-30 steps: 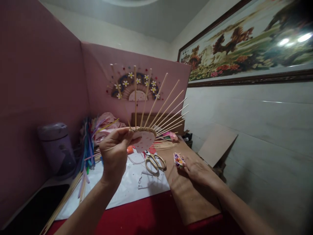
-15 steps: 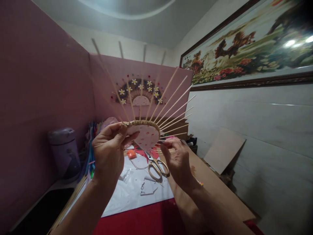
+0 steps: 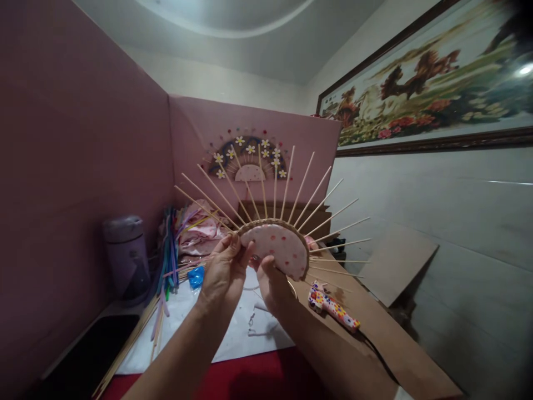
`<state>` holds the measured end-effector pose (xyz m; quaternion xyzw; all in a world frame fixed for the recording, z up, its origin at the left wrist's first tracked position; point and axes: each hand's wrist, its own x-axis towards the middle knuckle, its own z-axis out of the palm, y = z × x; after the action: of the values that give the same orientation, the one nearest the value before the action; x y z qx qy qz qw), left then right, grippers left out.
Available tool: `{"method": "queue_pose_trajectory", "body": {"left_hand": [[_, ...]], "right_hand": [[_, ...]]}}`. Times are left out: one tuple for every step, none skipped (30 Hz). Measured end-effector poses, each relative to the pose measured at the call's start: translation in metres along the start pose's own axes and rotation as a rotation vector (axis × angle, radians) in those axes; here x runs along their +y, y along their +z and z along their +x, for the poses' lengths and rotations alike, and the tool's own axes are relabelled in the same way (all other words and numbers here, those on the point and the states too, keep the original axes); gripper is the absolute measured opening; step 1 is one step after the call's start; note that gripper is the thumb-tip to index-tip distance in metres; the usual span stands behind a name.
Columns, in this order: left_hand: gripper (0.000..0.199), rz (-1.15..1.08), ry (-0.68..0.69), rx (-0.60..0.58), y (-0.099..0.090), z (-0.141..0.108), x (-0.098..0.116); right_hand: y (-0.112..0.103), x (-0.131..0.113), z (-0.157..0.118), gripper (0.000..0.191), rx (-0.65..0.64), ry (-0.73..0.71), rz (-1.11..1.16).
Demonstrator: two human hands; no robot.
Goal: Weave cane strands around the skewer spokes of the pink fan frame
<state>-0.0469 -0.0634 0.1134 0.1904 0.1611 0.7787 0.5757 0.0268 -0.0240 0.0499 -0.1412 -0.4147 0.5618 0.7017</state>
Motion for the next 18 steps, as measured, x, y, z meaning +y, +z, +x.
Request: {"method": "queue_pose_trajectory", "body": {"left_hand": [[0.018, 0.027, -0.006, -0.014, -0.002, -0.002, -0.003], [0.014, 0.056, -0.010, -0.038, -0.004, -0.004, -0.005], [0.010, 0.088, -0.001, -0.058, -0.006, -0.005, -0.007], [0.005, 0.124, 0.018, -0.079, -0.008, -0.006, -0.009], [0.002, 0.161, 0.045, -0.094, -0.010, -0.007, -0.010], [0.004, 0.198, 0.078, -0.104, -0.012, -0.008, -0.011], [0.007, 0.233, 0.108, -0.110, -0.013, -0.009, -0.013], [0.008, 0.262, 0.133, -0.114, -0.015, -0.010, -0.014], [0.010, 0.287, 0.149, -0.124, -0.017, -0.010, -0.015], [0.011, 0.305, 0.155, -0.137, -0.019, -0.011, -0.016], [0.012, 0.317, 0.154, -0.151, -0.021, -0.011, -0.018], [0.012, 0.323, 0.150, -0.165, -0.024, -0.012, -0.019], [0.013, 0.326, 0.144, -0.177, -0.027, -0.012, -0.020], [0.013, 0.323, 0.141, -0.179, -0.031, -0.012, -0.021], [0.014, 0.324, 0.142, -0.174, -0.034, -0.012, -0.022], [0.014, 0.328, 0.142, -0.165, -0.037, -0.011, -0.023], [0.013, 0.342, 0.141, -0.152, -0.039, -0.011, -0.023], [0.012, 0.357, 0.138, -0.145, -0.041, -0.011, -0.023]], "right_hand": [[0.002, -0.001, 0.001, 0.056, 0.047, 0.007, 0.033], [0.003, -0.003, 0.000, 0.054, 0.078, 0.030, 0.063], [0.005, -0.005, -0.002, 0.050, 0.096, 0.059, 0.085], [0.006, -0.006, -0.004, 0.044, 0.120, 0.070, 0.093], [0.006, -0.008, -0.007, 0.039, 0.144, 0.075, 0.090], [0.005, -0.009, -0.010, 0.034, 0.165, 0.075, 0.078], [0.004, -0.009, -0.012, 0.031, 0.182, 0.069, 0.061], [0.002, -0.008, -0.014, 0.030, 0.191, 0.059, 0.044], [-0.001, -0.007, -0.015, 0.030, 0.191, 0.052, 0.027], [-0.005, -0.006, -0.016, 0.029, 0.180, 0.055, 0.010], [-0.008, -0.005, -0.016, 0.028, 0.161, 0.070, -0.006], [-0.012, -0.005, -0.016, 0.027, 0.145, 0.089, -0.020], [-0.015, -0.004, -0.016, 0.026, 0.130, 0.111, -0.034], [-0.018, -0.004, -0.016, 0.026, 0.114, 0.132, -0.047], [-0.021, -0.003, -0.017, 0.027, 0.098, 0.148, -0.060], [-0.023, -0.003, -0.017, 0.028, 0.079, 0.152, -0.075], [-0.024, -0.002, -0.017, 0.030, 0.056, 0.142, -0.100], [-0.025, -0.001, -0.018, 0.032, 0.033, 0.119, -0.139]]}}
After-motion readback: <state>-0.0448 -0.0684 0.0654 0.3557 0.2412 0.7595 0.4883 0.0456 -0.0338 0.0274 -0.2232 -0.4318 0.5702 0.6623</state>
